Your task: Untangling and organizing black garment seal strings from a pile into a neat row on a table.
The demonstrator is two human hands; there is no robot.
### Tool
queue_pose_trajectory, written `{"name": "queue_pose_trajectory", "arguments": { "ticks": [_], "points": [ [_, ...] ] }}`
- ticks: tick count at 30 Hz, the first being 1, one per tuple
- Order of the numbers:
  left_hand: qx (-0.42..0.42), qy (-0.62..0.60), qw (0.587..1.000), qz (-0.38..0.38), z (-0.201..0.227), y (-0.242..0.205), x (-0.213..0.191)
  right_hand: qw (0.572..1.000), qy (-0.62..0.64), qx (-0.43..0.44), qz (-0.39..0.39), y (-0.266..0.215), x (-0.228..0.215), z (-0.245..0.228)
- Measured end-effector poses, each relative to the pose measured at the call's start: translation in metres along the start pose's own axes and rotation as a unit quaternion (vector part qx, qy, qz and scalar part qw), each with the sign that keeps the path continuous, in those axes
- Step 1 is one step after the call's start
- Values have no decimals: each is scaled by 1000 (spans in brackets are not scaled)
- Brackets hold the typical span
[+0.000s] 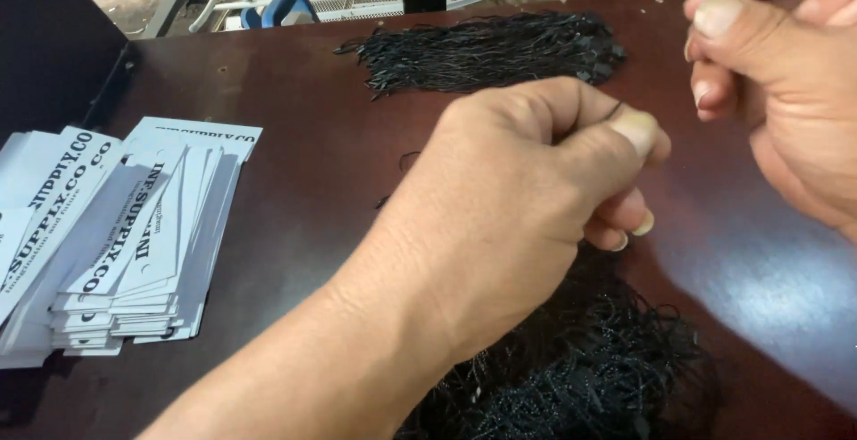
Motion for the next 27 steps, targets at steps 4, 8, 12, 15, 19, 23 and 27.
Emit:
{"name": "queue_pose_trajectory", "arguments": {
  "ticks": [4,8,12,15,19,23,27],
  "points": [
    [-2,-26,998,49,8,-7,-8,996,44,47,62,-3,-4,19],
    [-31,-36,996,76,5,-8,-18,991,54,85,89,1,-19,38],
    [-61,121,971,196,9,-8,-48,994,-9,84,74,2,-17,45],
    [-59,183,950,246,-1,4,-77,993,-42,87,68,5,-10,56],
    [-91,312,910,256,-22,13,-98,985,-113,113,68,-6,14,30],
    [-56,393,872,288,-49,18,-112,972,-179,141,62,-14,21,23],
    [-30,375,873,310,-58,15,-117,968,-188,152,74,-17,21,19]
  ]
}}
Point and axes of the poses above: each hand's wrist, its own y-axis towards the middle knuckle, its own x-axis out of the palm, z = x × y, the point moved 4 cm from there along y, towards the middle knuckle, and after that the axes turned 10 degrees about -z, right-handed, at the moved point
